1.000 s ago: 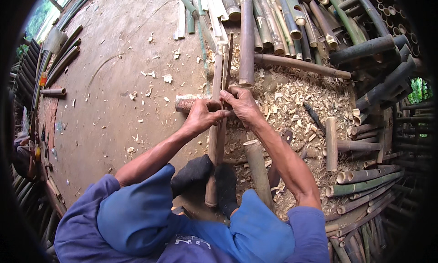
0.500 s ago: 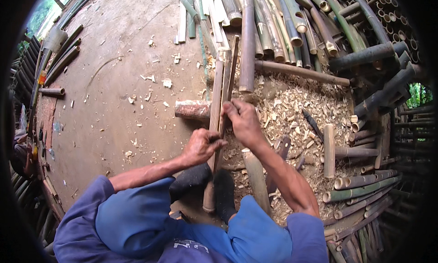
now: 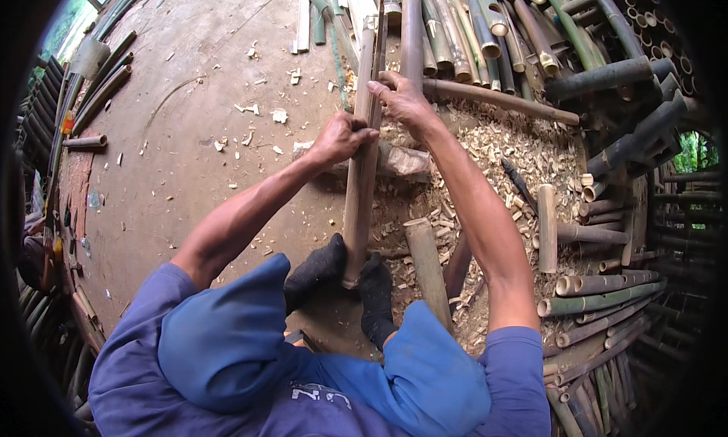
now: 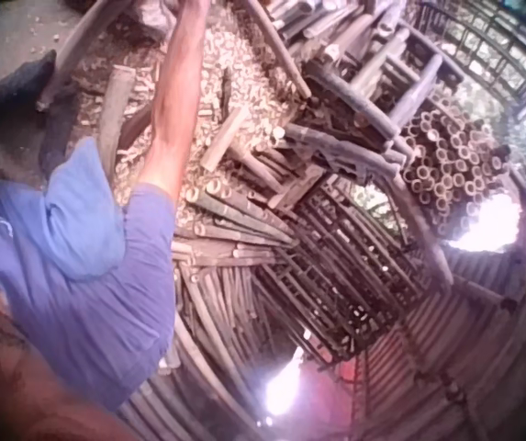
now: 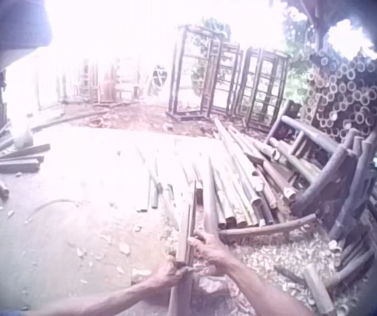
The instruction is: The person splits a bamboo pole lengthwise using a metal chisel and a wooden mallet. They then use a knife to further split and shape the bamboo sections. Finally, they use a saw to cut a piece of bamboo.
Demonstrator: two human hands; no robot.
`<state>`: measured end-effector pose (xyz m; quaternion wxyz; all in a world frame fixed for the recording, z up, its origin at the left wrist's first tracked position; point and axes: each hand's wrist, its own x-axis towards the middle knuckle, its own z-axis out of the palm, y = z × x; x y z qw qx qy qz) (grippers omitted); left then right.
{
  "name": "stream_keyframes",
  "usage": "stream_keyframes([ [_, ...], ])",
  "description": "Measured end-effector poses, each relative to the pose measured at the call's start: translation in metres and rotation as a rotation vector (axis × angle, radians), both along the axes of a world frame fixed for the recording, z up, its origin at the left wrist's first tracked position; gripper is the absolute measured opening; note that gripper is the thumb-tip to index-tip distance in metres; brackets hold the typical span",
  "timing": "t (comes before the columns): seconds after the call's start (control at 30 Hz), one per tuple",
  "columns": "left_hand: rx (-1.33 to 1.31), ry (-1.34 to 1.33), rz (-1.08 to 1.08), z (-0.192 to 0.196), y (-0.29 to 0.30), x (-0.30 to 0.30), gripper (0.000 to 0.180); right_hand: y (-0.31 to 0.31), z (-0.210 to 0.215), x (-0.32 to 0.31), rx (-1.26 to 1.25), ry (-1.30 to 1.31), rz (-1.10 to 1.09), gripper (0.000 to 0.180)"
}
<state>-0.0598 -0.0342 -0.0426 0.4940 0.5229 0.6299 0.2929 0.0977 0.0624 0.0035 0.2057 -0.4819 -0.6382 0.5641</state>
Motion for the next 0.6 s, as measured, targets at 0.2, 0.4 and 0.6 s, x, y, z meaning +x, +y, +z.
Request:
stream_keyframes([
  [0.2,0.102,0.041,-0.023,0.000,0.029,0.003,0.025,0.018,-0.013,-0.001,-0.242,-0.048,-0.037,0.038],
  [0.4,0.027,-0.104,0.017,0.017,0.007,0.002,0.036,-0.003,-0.014,0.000,-0.115,0.193,-0.038,0.030],
  [0.6,0.116,0.000,0.087,0.007,-0.077,0.023,0.050,-0.025,0.008,0.033,-0.109,0.272,-0.091,0.028],
])
